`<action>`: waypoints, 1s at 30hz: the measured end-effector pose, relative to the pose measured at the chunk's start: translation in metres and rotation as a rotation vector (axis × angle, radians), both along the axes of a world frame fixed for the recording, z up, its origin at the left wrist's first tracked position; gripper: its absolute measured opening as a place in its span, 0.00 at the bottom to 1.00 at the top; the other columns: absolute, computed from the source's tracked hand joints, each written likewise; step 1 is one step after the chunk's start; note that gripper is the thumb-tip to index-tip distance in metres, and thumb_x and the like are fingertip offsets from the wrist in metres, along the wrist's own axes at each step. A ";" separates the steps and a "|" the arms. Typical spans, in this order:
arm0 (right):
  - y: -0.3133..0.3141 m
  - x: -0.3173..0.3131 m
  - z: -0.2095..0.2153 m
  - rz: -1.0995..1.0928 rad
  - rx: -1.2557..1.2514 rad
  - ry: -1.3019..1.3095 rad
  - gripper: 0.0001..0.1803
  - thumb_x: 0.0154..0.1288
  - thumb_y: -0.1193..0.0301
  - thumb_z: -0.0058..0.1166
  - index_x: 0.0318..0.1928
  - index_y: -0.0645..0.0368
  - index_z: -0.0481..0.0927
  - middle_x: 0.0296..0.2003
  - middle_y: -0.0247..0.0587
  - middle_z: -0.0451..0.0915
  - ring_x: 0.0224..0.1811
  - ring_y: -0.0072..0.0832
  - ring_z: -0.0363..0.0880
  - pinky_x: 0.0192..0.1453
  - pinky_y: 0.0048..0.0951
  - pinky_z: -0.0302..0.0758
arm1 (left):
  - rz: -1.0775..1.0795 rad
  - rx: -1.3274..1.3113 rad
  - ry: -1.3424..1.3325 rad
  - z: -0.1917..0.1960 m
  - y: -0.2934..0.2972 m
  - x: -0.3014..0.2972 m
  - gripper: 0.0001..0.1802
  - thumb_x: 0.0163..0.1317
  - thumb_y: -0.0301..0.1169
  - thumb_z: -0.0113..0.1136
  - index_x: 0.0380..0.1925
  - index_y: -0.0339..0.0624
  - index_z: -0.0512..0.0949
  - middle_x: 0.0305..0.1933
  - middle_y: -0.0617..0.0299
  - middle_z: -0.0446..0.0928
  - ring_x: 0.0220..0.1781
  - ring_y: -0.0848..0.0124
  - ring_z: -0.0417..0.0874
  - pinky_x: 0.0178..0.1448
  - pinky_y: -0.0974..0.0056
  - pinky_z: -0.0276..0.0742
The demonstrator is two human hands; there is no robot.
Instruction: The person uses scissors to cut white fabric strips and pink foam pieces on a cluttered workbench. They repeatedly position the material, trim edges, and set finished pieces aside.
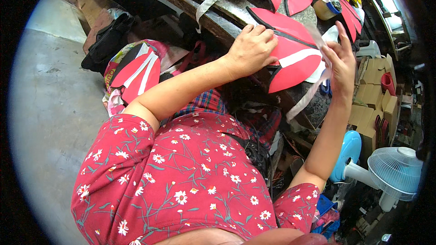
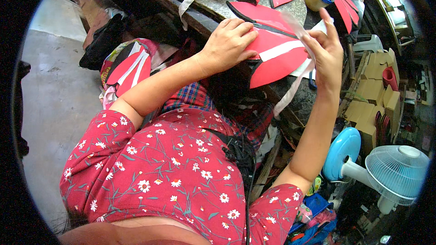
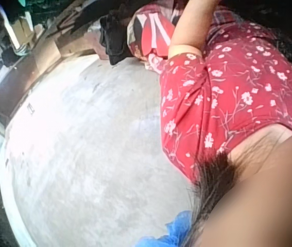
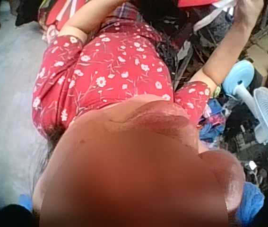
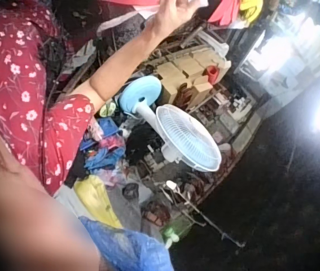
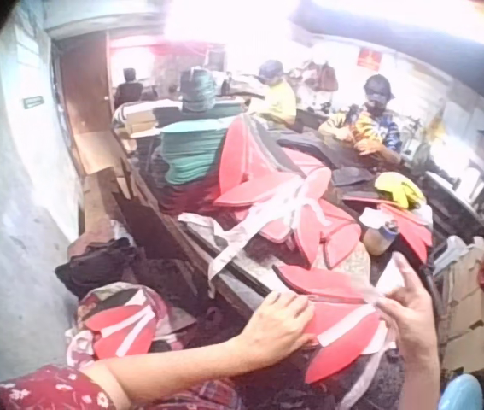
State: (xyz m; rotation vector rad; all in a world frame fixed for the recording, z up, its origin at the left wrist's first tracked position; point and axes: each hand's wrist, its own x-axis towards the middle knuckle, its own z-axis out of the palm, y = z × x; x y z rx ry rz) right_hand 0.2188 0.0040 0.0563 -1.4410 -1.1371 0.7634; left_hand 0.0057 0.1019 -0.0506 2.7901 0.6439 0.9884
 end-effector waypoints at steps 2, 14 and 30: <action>0.021 0.000 -0.008 0.094 -0.077 -0.073 0.39 0.63 0.76 0.60 0.74 0.56 0.62 0.35 0.32 0.82 0.33 0.14 0.72 0.39 0.17 0.66 | -0.004 0.017 -0.021 -0.003 0.002 -0.003 0.27 0.52 0.46 0.69 0.46 0.40 0.79 0.49 0.55 0.77 0.56 0.57 0.76 0.63 0.54 0.70; 0.078 0.014 -0.056 0.258 -0.277 -0.280 0.41 0.58 0.84 0.52 0.74 0.53 0.63 0.25 0.26 0.72 0.27 0.13 0.68 0.32 0.17 0.67 | -0.048 0.040 0.002 0.002 0.007 -0.007 0.25 0.51 0.49 0.69 0.39 0.41 0.78 0.45 0.55 0.77 0.50 0.58 0.76 0.57 0.54 0.72; 0.042 0.061 -0.029 0.315 -0.395 -0.248 0.40 0.60 0.68 0.65 0.72 0.55 0.66 0.24 0.20 0.71 0.26 0.12 0.68 0.32 0.16 0.60 | -0.126 0.111 0.116 0.013 0.028 -0.006 0.30 0.61 0.51 0.60 0.59 0.46 0.76 0.54 0.63 0.80 0.48 0.62 0.75 0.55 0.58 0.73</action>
